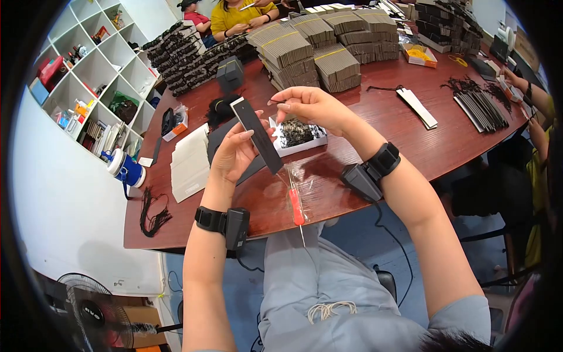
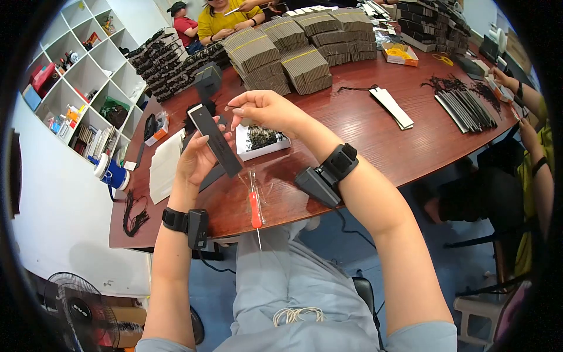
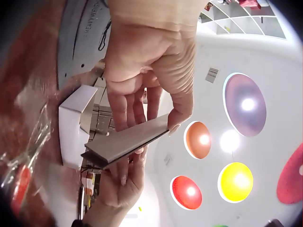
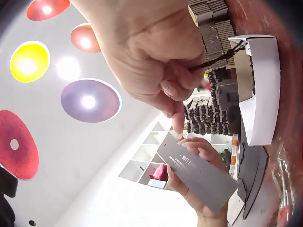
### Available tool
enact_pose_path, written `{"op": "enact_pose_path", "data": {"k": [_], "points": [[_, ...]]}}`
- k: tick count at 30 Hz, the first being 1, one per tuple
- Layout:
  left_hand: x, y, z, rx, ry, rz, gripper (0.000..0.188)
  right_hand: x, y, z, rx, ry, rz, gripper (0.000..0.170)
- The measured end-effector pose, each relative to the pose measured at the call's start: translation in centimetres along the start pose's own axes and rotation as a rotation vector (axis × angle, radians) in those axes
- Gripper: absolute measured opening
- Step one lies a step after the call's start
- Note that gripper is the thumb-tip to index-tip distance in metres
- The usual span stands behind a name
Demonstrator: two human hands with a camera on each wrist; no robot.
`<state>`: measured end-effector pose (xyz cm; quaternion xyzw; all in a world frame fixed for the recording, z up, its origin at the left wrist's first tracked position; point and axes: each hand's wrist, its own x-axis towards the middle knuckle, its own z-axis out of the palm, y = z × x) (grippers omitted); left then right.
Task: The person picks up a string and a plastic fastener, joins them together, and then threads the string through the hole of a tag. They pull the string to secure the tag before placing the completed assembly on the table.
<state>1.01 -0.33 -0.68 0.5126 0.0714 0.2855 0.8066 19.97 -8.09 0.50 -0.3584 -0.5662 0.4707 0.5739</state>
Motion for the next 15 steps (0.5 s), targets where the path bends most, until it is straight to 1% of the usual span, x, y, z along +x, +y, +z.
{"op": "enact_pose_path", "data": {"k": [2, 3, 4, 5, 6, 8, 9, 10, 12, 13, 14, 15], "points": [[-0.1, -0.2, 0.2, 0.001, -0.004, -0.003, 0.043, -0.1, -0.3, -0.1, -0.007, 0.02, 0.028, 0.023], [-0.4, -0.1, 0.4, -0.005, 0.002, -0.005, 0.043, -0.1, -0.4, -0.3, -0.02, 0.034, 0.008, 0.023], [-0.9, 0.2, 1.0, 0.094, 0.016, -0.026, 0.043, 0.0, -0.3, -0.4, -0.031, 0.046, -0.011, 0.023], [-1.5, 0.7, 1.6, 0.193, 0.032, -0.047, 0.044, 0.2, -0.1, -0.4, 0.043, 0.067, -0.035, 0.023], [-2.5, 1.0, 2.6, 0.19, 0.043, -0.045, 0.044, 0.1, -0.2, -0.4, 0.069, 0.101, -0.022, 0.024], [-5.5, 1.2, 5.3, 0.528, 0.116, 0.024, 0.038, -0.3, -1.2, -0.5, -0.014, 0.097, -0.041, 0.026], [-7.0, 1.2, 6.8, 0.61, 0.149, 0.04, 0.035, -0.1, -1.2, -0.6, -0.034, 0.089, -0.079, 0.028], [-8.3, 0.8, 8.1, 0.623, 0.202, 0.087, 0.038, -0.5, -1.9, -0.3, 0.002, 0.028, -0.079, 0.03], [-10.7, -0.2, 8.7, 0.85, 0.303, 0.266, 0.041, -1.7, -3.8, 2.8, -0.077, -0.016, -0.162, 0.032], [-11.6, -0.2, 9.4, 0.85, 0.316, 0.301, 0.043, -2.8, -4.8, 4.4, -0.171, -0.075, -0.228, 0.036], [-12.6, -0.2, 9.9, 0.845, 0.329, 0.305, 0.043, -3.8, -5.2, 5.6, -0.097, -0.218, -0.248, 0.045], [-13.4, -0.3, 10.2, 0.807, 0.314, 0.306, 0.043, -5.2, -5.8, 6.9, -0.072, -0.29, -0.182, 0.051]]}}
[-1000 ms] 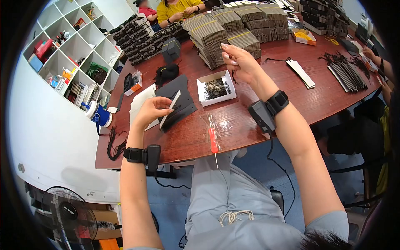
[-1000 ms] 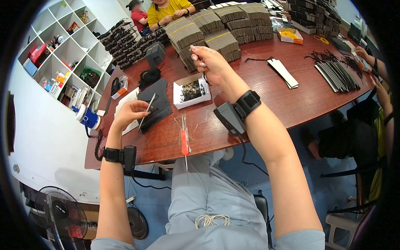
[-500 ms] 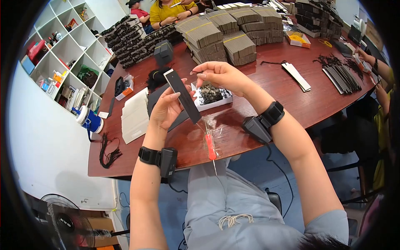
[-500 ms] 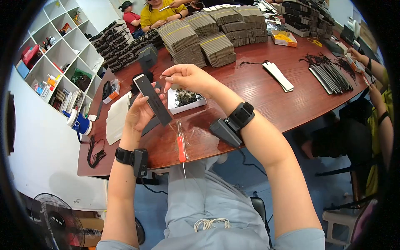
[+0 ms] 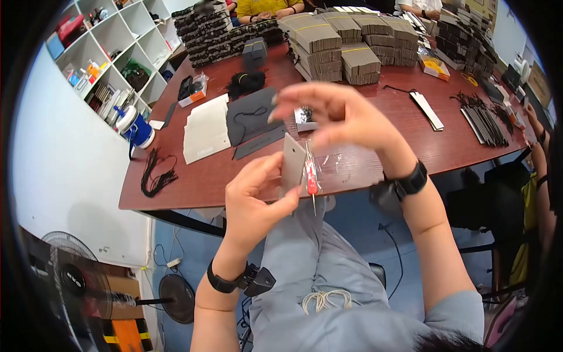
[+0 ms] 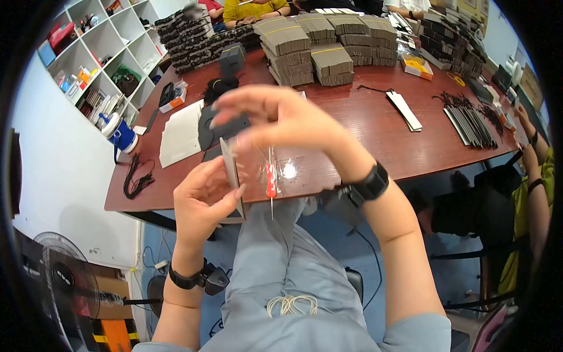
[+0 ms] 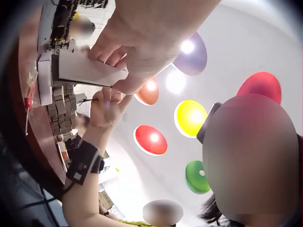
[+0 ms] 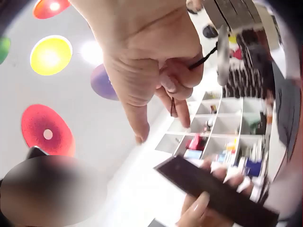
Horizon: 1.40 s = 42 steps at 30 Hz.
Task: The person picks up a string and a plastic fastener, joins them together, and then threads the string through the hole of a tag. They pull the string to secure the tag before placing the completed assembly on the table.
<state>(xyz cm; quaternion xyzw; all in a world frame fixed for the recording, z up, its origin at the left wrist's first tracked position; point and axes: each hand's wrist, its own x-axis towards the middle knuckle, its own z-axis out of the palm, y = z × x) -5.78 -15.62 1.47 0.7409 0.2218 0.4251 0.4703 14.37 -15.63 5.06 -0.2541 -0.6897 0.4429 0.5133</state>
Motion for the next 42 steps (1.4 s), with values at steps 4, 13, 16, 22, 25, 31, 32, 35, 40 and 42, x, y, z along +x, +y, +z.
{"op": "enact_pose_path", "data": {"k": [4, 13, 16, 22, 25, 31, 32, 35, 40, 42], "points": [[-2.6, 1.3, 0.5, -0.093, -0.029, 0.022, 0.045, -3.5, -0.6, 5.1, 0.206, -0.017, 0.018, 0.052], [-7.2, 0.8, 1.5, -0.253, -0.13, -0.049, 0.046, -8.2, -0.5, 9.7, 0.232, 0.17, 0.09, 0.051], [-8.3, 0.0, 1.2, -0.151, -0.156, -0.059, 0.045, -9.3, 0.4, 10.7, 0.245, 0.175, 0.134, 0.052], [-10.4, -5.4, 2.0, 0.423, 0.039, 0.119, 0.041, -13.1, 3.8, 11.3, -0.09, 0.571, 0.174, 0.036], [-10.3, -7.1, 2.9, 0.639, 0.089, 0.192, 0.042, -15.0, 5.1, 11.0, -0.149, 0.74, 0.285, 0.03], [-9.4, -8.0, 4.3, 0.756, 0.143, 0.289, 0.045, -16.8, 5.6, 11.7, -0.073, 0.814, 0.324, 0.029], [-9.2, -8.2, 4.3, 0.78, 0.185, 0.311, 0.045, -16.8, 5.7, 11.7, -0.072, 0.807, 0.329, 0.029], [-9.1, -8.5, 4.3, 0.818, 0.249, 0.301, 0.044, -16.9, 6.3, 11.7, -0.073, 0.767, 0.291, 0.029], [-9.4, -8.6, 4.8, 0.897, 0.228, 0.361, 0.046, -15.9, 6.5, 12.2, -0.083, 0.655, 0.23, 0.028], [-9.4, -8.5, 4.8, 0.89, 0.212, 0.344, 0.046, -15.7, 6.6, 12.4, -0.072, 0.648, 0.23, 0.028]]}}
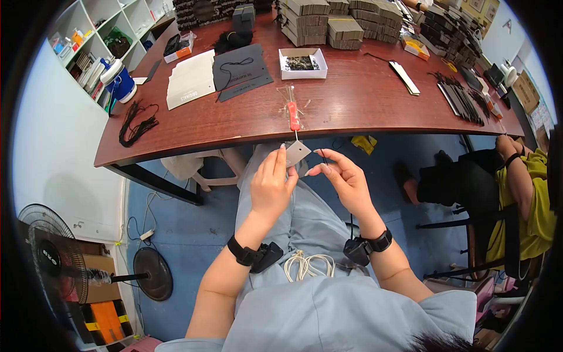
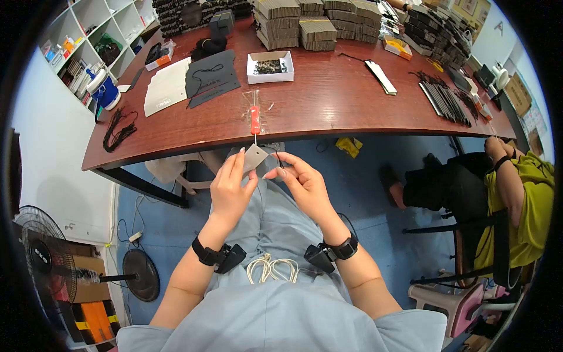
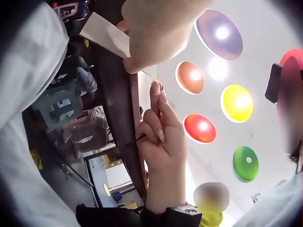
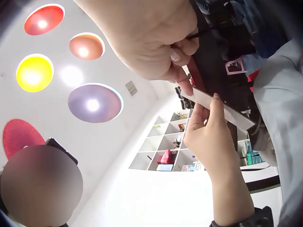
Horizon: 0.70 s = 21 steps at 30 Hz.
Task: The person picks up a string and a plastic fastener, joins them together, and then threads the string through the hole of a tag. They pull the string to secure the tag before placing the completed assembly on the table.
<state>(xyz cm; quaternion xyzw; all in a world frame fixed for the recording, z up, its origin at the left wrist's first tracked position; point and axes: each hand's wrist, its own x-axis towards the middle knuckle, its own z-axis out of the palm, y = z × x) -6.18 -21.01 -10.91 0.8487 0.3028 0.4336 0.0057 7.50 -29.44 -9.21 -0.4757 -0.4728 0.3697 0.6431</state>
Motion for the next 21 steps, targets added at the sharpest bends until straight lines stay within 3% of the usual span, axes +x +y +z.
{"op": "enact_pose_path", "data": {"k": [15, 17, 21], "points": [[0.3, 1.3, -0.8, 0.104, -0.055, -0.152, 0.044, 0.6, 0.2, 0.7, -0.227, 0.058, -0.013, 0.027], [0.3, 0.2, -0.3, -0.128, -0.054, -0.137, 0.045, 1.0, 0.2, 0.7, -0.299, 0.092, 0.027, 0.027], [0.4, -0.2, -0.3, -0.243, -0.099, -0.18, 0.044, 2.0, 1.1, 0.9, -0.288, 0.108, -0.03, 0.029]]}}
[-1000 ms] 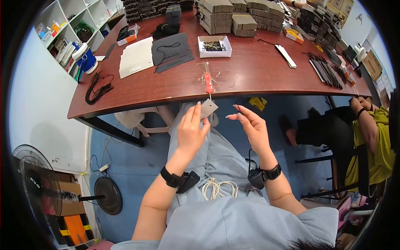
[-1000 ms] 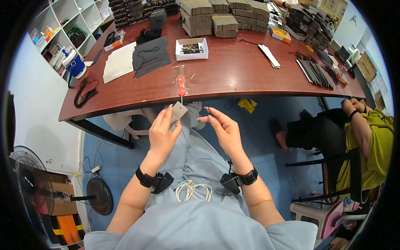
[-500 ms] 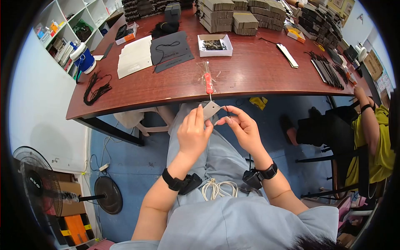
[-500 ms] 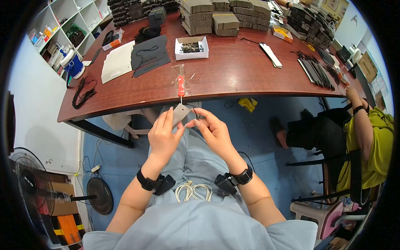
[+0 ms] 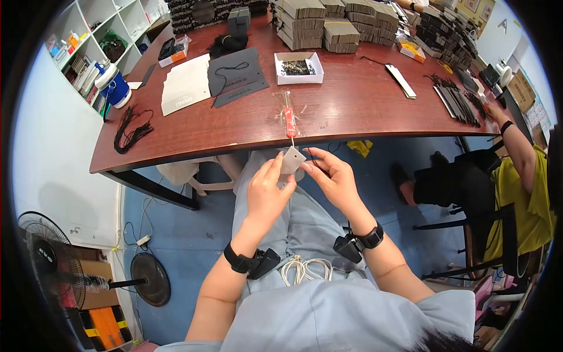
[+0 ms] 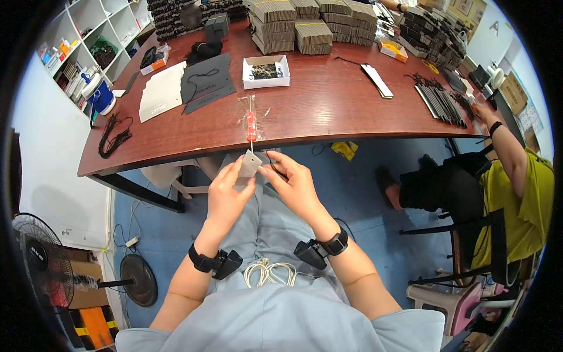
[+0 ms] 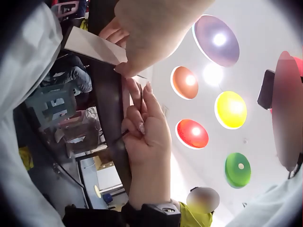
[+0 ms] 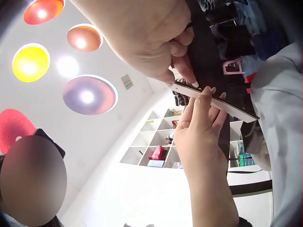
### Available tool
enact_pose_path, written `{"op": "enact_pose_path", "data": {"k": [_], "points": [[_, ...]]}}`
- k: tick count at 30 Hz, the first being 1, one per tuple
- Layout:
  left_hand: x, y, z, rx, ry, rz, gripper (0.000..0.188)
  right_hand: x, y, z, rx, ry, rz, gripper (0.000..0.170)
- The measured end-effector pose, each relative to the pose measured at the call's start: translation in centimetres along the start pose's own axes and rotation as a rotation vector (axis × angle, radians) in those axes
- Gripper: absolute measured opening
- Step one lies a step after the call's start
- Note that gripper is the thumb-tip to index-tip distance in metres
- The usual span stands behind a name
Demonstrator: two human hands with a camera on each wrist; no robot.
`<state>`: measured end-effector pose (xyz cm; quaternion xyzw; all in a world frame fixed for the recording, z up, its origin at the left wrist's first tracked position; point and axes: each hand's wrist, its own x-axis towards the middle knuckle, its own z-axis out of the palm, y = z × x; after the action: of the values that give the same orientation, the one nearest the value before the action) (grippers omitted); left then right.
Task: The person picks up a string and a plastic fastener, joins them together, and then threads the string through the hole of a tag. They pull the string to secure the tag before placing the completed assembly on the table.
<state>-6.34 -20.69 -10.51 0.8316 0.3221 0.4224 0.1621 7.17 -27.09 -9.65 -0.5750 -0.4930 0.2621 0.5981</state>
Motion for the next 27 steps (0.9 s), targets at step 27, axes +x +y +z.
{"op": "enact_pose_path", "data": {"k": [27], "points": [[-0.5, 0.8, 2.1, 0.146, 0.01, 0.004, 0.052, 1.2, -0.5, 0.0, -0.067, -0.023, -0.009, 0.017]]}}
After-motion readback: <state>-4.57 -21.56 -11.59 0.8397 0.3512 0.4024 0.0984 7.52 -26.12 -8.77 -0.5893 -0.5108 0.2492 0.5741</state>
